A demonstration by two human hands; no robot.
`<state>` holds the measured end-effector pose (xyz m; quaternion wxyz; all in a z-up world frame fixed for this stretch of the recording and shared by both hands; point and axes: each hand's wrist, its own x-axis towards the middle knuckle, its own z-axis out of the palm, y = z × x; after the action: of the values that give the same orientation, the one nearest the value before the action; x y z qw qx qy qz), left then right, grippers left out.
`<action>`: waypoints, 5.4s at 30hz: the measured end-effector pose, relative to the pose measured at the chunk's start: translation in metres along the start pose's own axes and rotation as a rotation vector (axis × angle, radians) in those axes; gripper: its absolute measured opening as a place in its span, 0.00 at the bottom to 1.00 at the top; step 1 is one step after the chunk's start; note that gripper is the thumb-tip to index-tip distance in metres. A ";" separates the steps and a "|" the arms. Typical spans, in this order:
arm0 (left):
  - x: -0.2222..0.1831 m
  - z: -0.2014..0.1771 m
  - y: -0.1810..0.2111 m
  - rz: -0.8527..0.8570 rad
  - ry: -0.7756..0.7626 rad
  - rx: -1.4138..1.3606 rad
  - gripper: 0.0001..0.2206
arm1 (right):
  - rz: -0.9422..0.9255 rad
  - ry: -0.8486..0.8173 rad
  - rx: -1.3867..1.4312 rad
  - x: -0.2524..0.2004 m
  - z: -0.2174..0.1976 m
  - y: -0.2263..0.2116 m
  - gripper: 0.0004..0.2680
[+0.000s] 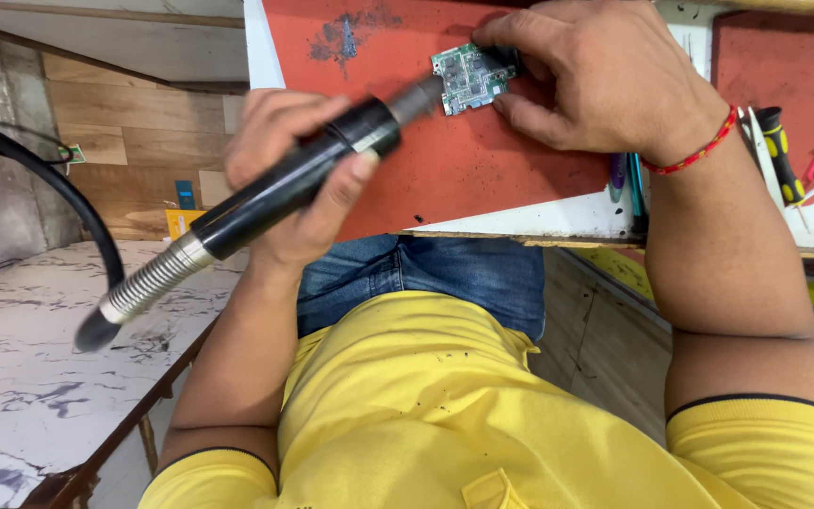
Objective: The person uses a hot air gun to apply heat to a small circuit board placed on a red mat. They hold the board with one hand and direct the hot air with the other, repeatedly moving the tool over different areas of the board.
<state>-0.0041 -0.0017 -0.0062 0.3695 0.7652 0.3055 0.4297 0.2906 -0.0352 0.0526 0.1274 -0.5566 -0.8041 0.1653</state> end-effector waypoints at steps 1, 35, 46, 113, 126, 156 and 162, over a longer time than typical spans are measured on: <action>0.001 0.000 -0.002 0.052 -0.050 -0.004 0.18 | -0.014 0.011 0.012 -0.001 0.001 0.001 0.16; -0.003 0.004 0.000 -0.076 0.130 0.048 0.18 | 0.001 0.026 0.012 -0.002 0.014 0.005 0.18; 0.004 0.003 0.002 0.080 -0.013 0.003 0.18 | 0.009 0.033 0.017 -0.002 0.012 0.005 0.17; 0.002 -0.005 0.002 0.058 -0.080 -0.045 0.15 | -0.113 0.271 0.198 -0.066 -0.070 -0.169 0.10; 0.004 0.000 0.005 -0.010 0.069 -0.073 0.17 | 0.020 -0.162 -0.047 0.024 -0.029 -0.011 0.19; 0.004 0.008 0.003 0.048 -0.017 -0.004 0.18 | 0.049 -0.154 0.159 0.017 0.003 0.011 0.14; 0.006 0.009 0.002 0.063 -0.005 -0.011 0.17 | 0.070 -0.176 0.160 0.015 0.002 0.012 0.14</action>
<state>0.0070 -0.0010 -0.0053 0.3605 0.7735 0.2779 0.4410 0.2951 -0.0175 0.0459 0.0945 -0.5555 -0.7766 0.2818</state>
